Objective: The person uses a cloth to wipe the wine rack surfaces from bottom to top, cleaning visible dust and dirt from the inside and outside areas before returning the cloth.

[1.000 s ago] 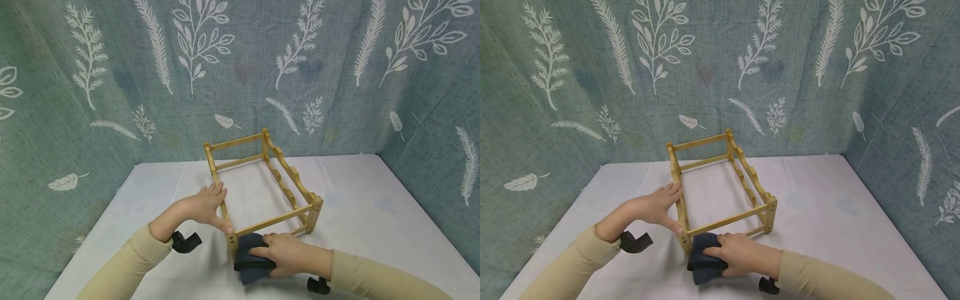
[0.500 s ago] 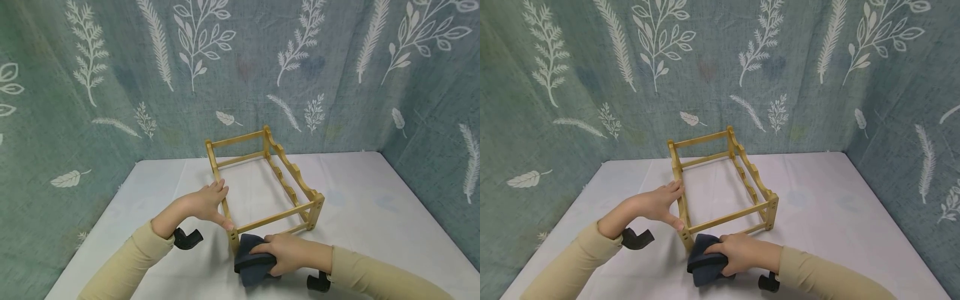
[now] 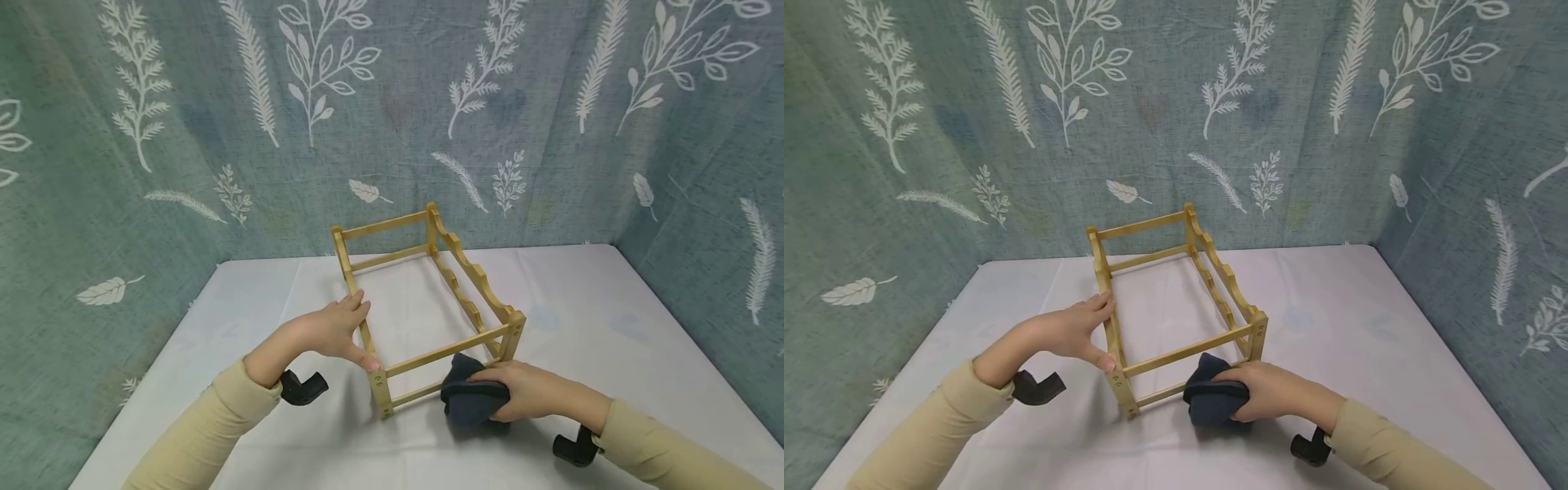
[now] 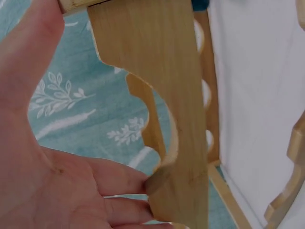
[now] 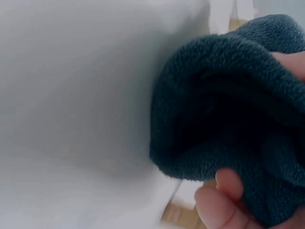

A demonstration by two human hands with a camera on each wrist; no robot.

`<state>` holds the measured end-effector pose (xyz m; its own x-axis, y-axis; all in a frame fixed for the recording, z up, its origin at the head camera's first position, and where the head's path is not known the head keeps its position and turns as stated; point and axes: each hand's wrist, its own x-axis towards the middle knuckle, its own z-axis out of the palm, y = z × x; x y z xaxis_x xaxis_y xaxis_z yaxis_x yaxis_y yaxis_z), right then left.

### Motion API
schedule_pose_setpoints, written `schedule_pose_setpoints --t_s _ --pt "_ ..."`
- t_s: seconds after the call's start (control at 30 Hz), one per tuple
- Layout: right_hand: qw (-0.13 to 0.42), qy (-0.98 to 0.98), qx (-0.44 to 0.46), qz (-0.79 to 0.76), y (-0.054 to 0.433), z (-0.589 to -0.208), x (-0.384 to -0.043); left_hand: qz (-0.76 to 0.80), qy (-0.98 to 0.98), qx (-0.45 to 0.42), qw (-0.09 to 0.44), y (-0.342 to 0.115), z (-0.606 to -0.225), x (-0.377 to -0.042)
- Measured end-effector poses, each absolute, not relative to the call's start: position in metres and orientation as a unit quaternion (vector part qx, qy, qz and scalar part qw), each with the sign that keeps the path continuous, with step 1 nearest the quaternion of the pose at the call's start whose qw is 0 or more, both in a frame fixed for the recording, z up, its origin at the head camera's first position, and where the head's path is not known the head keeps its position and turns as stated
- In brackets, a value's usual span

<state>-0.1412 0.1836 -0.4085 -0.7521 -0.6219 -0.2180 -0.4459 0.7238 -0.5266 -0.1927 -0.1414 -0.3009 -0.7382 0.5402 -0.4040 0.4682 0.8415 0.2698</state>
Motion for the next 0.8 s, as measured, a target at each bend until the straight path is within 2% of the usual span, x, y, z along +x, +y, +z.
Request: schedule_pose_setpoints --t_s 0.27,0.57,0.8 --pt "0.224 0.890 -0.275 -0.287 0.228 -0.409 -0.152 0.194 0.919 0.242 0.242 -0.146 -0.321 -0.182" --pt "0.304 0.868 -0.263 -0.292 0.253 -0.406 -0.151 0.255 0.914 0.233 0.214 -0.137 -0.329 -0.168" --pt "0.286 0.844 -0.342 -0.300 0.248 -0.408 -0.155 0.247 0.918 0.240 0.197 -0.138 -0.326 -0.170"
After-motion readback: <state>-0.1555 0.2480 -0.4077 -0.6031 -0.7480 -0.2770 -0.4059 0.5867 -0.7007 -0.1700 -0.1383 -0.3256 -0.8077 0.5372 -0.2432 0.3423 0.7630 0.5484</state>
